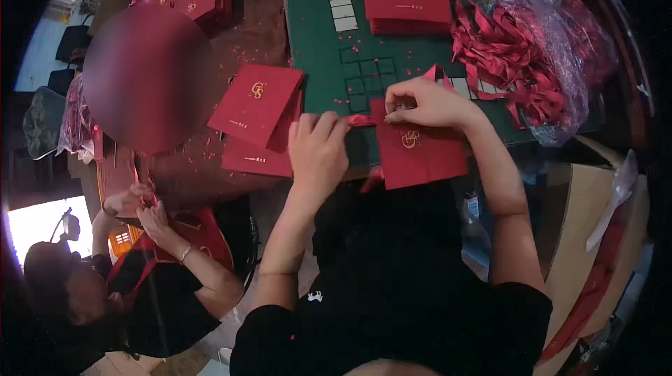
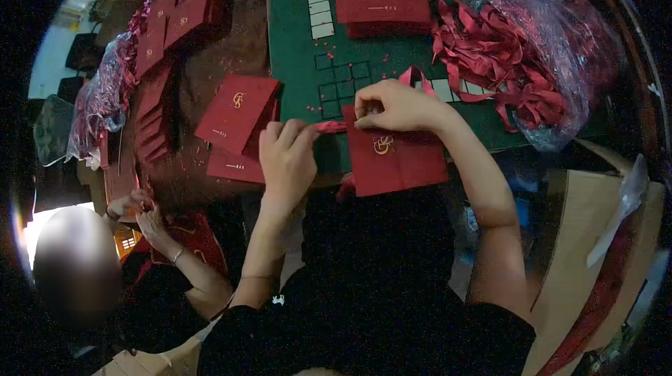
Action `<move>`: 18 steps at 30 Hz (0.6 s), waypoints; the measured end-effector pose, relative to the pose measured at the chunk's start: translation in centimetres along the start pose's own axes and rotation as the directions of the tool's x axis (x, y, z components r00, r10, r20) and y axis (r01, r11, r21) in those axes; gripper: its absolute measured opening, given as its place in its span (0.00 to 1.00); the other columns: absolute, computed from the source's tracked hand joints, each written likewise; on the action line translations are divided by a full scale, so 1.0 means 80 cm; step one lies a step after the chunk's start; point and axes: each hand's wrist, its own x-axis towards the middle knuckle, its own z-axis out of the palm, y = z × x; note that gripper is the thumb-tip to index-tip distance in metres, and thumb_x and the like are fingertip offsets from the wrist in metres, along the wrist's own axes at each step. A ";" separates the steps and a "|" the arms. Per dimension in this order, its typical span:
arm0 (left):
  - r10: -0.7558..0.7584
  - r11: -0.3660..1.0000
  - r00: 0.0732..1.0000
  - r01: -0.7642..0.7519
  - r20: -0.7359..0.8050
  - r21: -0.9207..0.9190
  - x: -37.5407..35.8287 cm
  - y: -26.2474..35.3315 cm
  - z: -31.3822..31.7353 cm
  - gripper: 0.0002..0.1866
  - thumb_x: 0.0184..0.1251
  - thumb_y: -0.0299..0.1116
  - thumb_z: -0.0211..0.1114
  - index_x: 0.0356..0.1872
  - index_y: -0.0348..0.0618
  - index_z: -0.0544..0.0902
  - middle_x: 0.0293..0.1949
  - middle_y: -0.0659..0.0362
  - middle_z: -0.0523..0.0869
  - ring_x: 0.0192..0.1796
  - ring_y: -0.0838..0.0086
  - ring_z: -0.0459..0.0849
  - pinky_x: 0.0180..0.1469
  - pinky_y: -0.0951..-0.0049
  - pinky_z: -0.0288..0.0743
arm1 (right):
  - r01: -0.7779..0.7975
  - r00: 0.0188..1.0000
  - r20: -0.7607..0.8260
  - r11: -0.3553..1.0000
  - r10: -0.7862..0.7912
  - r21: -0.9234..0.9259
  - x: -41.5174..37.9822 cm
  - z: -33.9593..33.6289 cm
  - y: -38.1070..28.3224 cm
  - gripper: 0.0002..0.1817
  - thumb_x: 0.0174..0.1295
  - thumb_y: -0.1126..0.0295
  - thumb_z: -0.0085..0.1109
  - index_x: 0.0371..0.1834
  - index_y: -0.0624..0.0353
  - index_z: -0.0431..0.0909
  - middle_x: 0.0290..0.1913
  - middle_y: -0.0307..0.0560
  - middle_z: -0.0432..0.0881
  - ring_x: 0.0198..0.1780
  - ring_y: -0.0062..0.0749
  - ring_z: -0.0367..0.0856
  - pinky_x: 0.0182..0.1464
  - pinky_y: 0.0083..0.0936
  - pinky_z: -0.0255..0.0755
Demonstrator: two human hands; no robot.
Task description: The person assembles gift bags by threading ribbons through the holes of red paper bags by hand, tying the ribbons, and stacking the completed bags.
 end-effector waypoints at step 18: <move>-0.140 0.960 0.987 0.114 0.083 0.256 -0.017 -0.027 -0.039 0.06 0.59 0.28 0.64 0.38 0.47 0.83 0.38 0.61 0.78 0.42 0.63 0.73 0.45 0.62 0.66 | 0.093 0.994 -0.043 0.985 -0.100 -0.149 -0.003 0.008 0.005 0.13 0.55 0.66 0.68 0.32 0.63 0.77 0.29 0.51 0.82 0.33 0.35 0.80 0.36 0.33 0.71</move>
